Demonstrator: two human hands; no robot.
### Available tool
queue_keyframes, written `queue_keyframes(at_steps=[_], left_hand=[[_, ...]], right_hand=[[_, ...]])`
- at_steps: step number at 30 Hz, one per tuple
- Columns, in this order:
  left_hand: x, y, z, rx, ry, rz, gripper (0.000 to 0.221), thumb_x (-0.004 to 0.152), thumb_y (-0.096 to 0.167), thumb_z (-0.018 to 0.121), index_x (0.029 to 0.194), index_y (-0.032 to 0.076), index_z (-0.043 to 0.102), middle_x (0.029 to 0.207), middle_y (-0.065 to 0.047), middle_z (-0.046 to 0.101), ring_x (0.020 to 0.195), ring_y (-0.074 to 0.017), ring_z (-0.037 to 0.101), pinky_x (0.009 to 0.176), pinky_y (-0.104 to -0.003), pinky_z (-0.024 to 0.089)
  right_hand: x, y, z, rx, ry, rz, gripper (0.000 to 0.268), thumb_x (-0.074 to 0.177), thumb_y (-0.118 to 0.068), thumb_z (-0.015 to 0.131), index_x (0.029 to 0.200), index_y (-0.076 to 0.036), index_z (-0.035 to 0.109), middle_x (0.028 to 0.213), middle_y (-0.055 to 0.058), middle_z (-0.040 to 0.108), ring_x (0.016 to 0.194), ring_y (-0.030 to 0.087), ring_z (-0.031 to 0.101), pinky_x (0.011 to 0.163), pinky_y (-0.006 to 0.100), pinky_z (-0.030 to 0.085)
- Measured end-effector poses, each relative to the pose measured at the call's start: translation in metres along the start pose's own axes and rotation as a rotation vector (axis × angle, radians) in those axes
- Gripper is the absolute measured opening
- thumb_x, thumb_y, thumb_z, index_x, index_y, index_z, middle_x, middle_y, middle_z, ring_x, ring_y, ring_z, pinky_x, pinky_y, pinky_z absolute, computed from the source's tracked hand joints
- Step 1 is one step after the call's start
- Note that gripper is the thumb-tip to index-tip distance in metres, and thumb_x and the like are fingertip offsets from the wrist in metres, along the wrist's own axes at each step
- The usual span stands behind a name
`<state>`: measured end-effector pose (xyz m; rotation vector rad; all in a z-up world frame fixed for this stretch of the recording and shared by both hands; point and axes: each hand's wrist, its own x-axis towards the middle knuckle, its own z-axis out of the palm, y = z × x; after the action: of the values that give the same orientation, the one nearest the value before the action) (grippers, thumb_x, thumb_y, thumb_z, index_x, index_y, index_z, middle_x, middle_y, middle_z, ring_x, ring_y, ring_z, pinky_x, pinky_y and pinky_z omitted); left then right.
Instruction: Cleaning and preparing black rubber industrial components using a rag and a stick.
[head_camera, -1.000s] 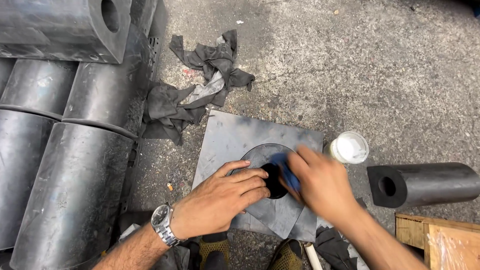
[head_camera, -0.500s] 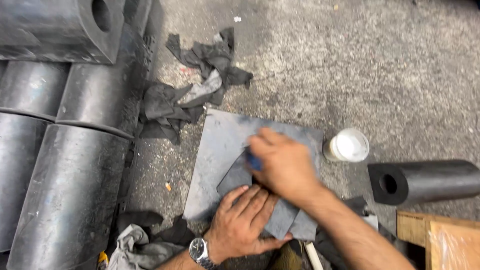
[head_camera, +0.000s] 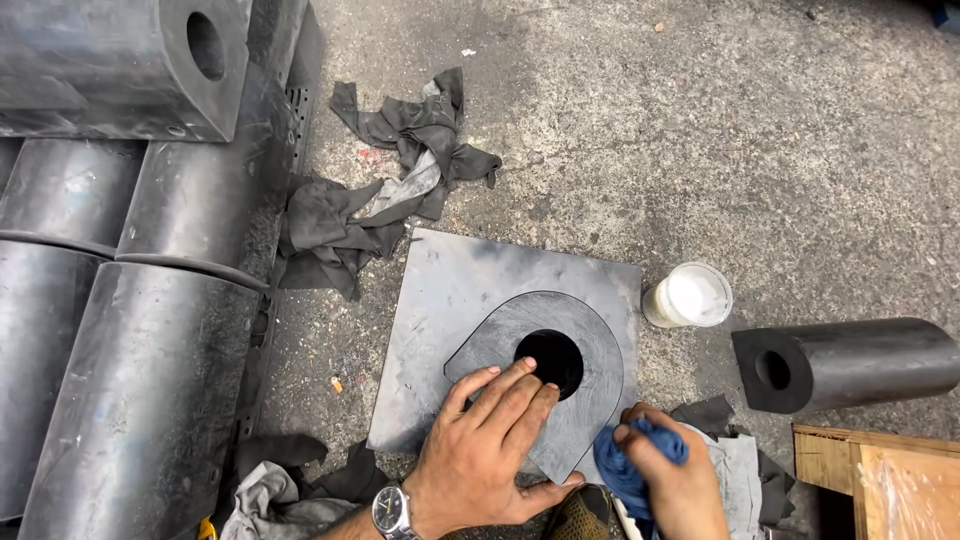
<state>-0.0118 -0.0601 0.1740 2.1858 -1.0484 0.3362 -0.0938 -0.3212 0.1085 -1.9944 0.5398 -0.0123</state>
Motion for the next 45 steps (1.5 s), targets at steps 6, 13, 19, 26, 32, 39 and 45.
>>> queue_keyframes(at_steps=[6,13,19,26,32,39,45], left_hand=[[0.026,-0.017,-0.001,0.009,-0.090,0.106,0.069,0.081,0.062,0.071,0.109,-0.001,0.070,0.108,-0.016,0.067,0.106,-0.0309,0.063,0.112,-0.056,0.037],[0.069,-0.092,-0.048,-0.013,0.117,-0.079,0.051,0.066,0.047,0.079,0.093,0.004,0.070,0.086,-0.009,0.067,0.083,-0.0260,0.063,0.094,-0.044,0.041],[0.052,-0.155,-0.054,-0.096,0.178,-0.352,0.038,0.076,0.039,0.079,0.092,0.006,0.067,0.086,-0.009,0.065,0.083,-0.0239,0.061,0.081,-0.038,0.043],[-0.033,-0.193,0.057,-1.138,0.528,-1.157,0.022,0.091,0.033,0.071,0.088,0.011,0.071,0.095,-0.003,0.070,0.091,-0.0165,0.061,0.088,-0.033,0.047],[-0.027,-0.143,0.125,-1.592,0.406,-1.564,0.037,0.096,0.043,0.058,0.113,0.012,0.068,0.120,-0.008,0.068,0.112,-0.0228,0.059,0.107,-0.040,0.043],[0.011,-0.027,0.010,-0.931,0.200,-0.469,0.080,0.102,0.064,0.046,0.156,0.005,0.044,0.163,-0.018,0.046,0.159,-0.0324,0.038,0.134,-0.045,0.024],[0.008,-0.019,0.007,-0.655,0.080,-0.343,0.131,0.083,0.063,0.078,0.169,-0.004,0.006,0.179,-0.030,0.012,0.169,-0.0449,0.019,0.136,-0.056,0.021]], right_hand=[[0.052,0.223,0.103,0.292,-0.094,0.505,0.040,0.092,-0.022,0.058,0.119,0.004,0.072,0.098,0.012,0.077,0.082,0.023,0.069,0.067,0.037,0.055],[0.055,0.120,0.145,0.633,-0.070,0.715,0.041,0.095,-0.027,0.049,0.113,0.004,0.069,0.095,0.017,0.075,0.079,0.030,0.072,0.068,0.043,0.060],[0.046,0.098,0.131,1.241,-0.158,0.620,0.038,0.094,-0.038,0.054,0.101,-0.001,0.059,0.082,0.013,0.070,0.067,0.029,0.068,0.060,0.043,0.058],[0.006,0.123,-0.029,0.631,0.060,0.381,0.056,0.086,-0.033,0.068,0.123,0.008,0.064,0.110,0.019,0.072,0.101,0.027,0.070,0.094,0.042,0.051],[-0.020,-0.060,-0.052,0.136,-0.074,0.141,0.049,0.081,-0.027,0.071,0.121,0.002,0.067,0.103,0.016,0.077,0.100,0.023,0.072,0.094,0.034,0.049],[-0.007,-0.167,0.019,-0.011,-0.103,0.028,0.038,0.087,-0.037,0.070,0.108,-0.006,0.077,0.084,0.006,0.076,0.077,0.012,0.071,0.074,0.028,0.056],[0.013,-0.123,-0.020,0.370,0.053,0.009,0.038,0.098,-0.043,0.061,0.103,-0.006,0.069,0.081,0.009,0.069,0.071,0.016,0.066,0.066,0.031,0.055]])
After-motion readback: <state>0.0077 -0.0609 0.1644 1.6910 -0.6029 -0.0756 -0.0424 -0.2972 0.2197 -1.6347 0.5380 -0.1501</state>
